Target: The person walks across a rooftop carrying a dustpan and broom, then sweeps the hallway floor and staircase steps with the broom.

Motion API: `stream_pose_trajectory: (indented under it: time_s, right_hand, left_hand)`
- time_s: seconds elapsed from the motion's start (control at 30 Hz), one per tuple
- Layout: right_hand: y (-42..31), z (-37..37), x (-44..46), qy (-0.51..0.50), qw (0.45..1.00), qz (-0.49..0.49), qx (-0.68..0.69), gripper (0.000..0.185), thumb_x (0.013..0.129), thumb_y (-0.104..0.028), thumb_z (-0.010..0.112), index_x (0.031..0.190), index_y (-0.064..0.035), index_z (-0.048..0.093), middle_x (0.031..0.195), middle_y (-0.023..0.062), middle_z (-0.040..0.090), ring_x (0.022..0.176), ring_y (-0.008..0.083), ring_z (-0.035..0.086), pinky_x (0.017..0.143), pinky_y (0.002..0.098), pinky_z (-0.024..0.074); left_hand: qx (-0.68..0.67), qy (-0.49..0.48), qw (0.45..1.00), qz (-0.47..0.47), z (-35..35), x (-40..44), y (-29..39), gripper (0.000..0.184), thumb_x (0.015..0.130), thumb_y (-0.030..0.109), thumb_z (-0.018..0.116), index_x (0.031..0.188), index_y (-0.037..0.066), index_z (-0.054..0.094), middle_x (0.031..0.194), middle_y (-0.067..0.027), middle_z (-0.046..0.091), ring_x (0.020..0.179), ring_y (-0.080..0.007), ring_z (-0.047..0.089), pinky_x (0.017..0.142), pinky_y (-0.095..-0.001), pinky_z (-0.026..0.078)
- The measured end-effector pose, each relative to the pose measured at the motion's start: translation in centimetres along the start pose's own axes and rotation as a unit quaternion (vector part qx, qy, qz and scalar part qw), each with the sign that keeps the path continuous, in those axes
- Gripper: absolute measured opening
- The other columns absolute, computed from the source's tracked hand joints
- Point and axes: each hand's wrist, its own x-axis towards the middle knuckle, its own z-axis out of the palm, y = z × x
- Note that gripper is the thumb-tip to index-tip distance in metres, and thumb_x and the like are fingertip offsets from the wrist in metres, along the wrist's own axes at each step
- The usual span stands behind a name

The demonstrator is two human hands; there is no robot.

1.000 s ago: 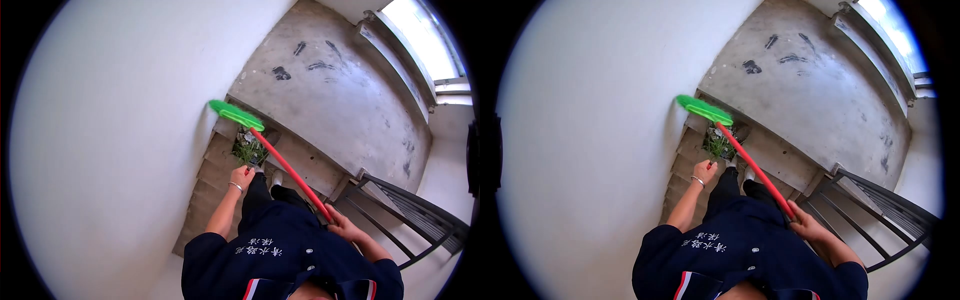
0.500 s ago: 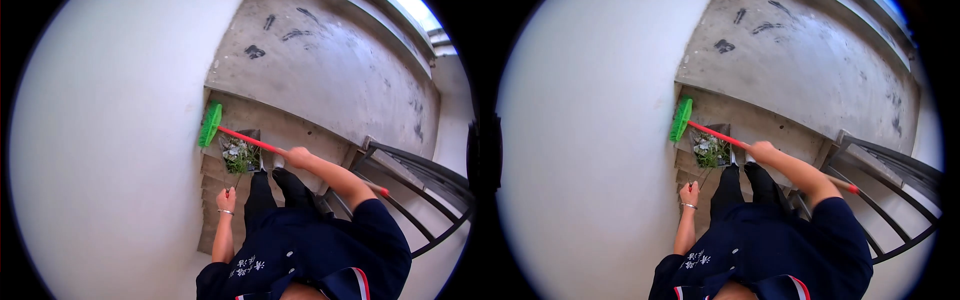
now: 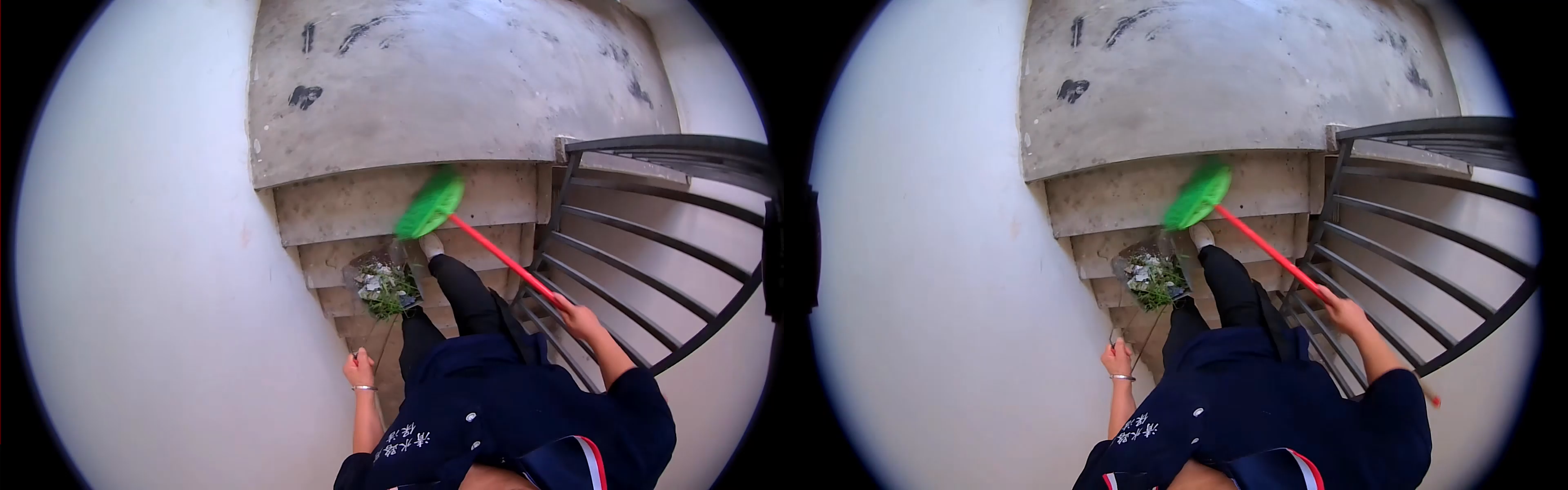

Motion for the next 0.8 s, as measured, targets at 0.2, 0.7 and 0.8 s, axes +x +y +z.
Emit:
stream_pose_trajectory:
  time_s: [0.2,0.7,0.8]
  right_hand:
    - [-0.3,5.9,-8.4,0.072,0.982,0.077,0.157,0.043,0.077,-0.017,0.041,0.119,-0.0189,0.029,0.093,0.0213,0.049,0.086,0.0361,0.048,0.073,0.0374,0.0389]
    - [1.2,15.5,1.7,0.157,0.929,0.143,0.304,0.067,0.068,-0.005,0.037,0.124,-0.0264,0.009,0.065,0.0158,0.050,0.041,0.0206,0.048,0.038,0.0302,0.0412]
    - [-2.7,15.4,-0.7,0.082,0.923,0.142,0.348,0.071,0.065,-0.004,0.039,0.125,-0.0239,0.005,0.077,0.0241,0.052,0.061,0.0311,0.054,0.052,0.0360,0.0446]
  left_hand:
    - [0.037,-0.111,0.990,0.081,-0.5,1.6,-4.3,0.028,0.072,0.022,0.053,0.050,0.005,0.045,0.045,0.0002,0.047,0.041,-0.0061,0.042,0.040,-0.0207,0.034]
    - [0.079,-0.204,0.959,0.179,1.3,0.3,-5.8,0.029,0.072,0.023,0.053,0.052,0.003,0.047,0.045,-0.0012,0.048,0.041,-0.0068,0.043,0.040,-0.0213,0.035]
    - [0.090,-0.236,0.948,0.195,2.1,1.1,-6.6,0.030,0.072,0.023,0.055,0.050,0.004,0.046,0.043,-0.0003,0.047,0.040,-0.0057,0.041,0.039,-0.0208,0.033]
